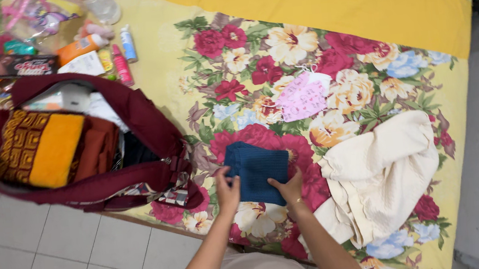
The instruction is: The person folds various clothing items on a bed and places them into a maroon duffel bag. They handle a patterned tote bag, a black and white patterned garment, a rust-colored shirt, a blue sweater, and a white sweater, folding each before packing.
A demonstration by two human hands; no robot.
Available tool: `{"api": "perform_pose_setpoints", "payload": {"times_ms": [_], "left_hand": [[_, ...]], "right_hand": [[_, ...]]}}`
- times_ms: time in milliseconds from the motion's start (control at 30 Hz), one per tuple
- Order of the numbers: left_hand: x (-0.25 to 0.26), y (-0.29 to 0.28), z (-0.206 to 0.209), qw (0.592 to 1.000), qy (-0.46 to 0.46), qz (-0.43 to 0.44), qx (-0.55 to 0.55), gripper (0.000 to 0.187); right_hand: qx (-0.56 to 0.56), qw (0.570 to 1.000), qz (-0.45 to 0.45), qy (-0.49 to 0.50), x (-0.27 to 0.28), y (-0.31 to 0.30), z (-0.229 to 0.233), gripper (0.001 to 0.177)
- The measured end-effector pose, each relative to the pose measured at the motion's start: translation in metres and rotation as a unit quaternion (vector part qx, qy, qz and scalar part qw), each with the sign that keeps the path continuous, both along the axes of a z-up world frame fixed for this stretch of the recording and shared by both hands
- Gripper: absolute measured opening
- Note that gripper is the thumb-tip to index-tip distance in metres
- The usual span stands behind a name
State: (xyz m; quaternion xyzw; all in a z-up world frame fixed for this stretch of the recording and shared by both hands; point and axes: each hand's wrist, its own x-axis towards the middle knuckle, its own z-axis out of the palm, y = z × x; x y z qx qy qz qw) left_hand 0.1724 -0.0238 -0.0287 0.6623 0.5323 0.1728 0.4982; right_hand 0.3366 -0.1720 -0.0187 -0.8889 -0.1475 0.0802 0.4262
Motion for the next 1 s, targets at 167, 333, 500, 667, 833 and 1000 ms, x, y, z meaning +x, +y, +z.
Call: {"api": "perform_pose_setpoints", "payload": {"times_ms": [167, 333, 500, 667, 833, 1000], "left_hand": [[0.023, -0.004, 0.081, 0.876, -0.055, 0.062, -0.476, 0.088], [-0.014, 0.054, 0.129, 0.643, -0.296, 0.102, -0.699, 0.108], [-0.06, 0.066, 0.081, 0.718, -0.223, -0.124, -0.648, 0.075], [-0.082, 0.078, 0.132, 0.779, -0.241, -0.228, -0.532, 0.081], [-0.095, 0.128, 0.262, 0.791, -0.329, -0.216, -0.467, 0.079], [-0.125, 0.201, 0.342, 0.821, -0.31, -0.225, -0.423, 0.076]], "right_hand": [[0.038, 0.963, 0.072, 0.259, -0.009, 0.034, 0.049, 0.077], [-0.079, 0.91, 0.398, -0.085, -0.053, 0.048, 0.177, 0.075], [-0.005, 0.837, 0.537, -0.103, -0.081, 0.043, 0.267, 0.074], [0.067, 0.942, 0.269, -0.189, -0.055, 0.072, 0.262, 0.109], [0.288, 0.684, 0.004, 0.67, -0.071, 0.085, 0.223, 0.093], [0.349, 0.558, 0.091, 0.747, -0.099, 0.136, 0.24, 0.076]]}}
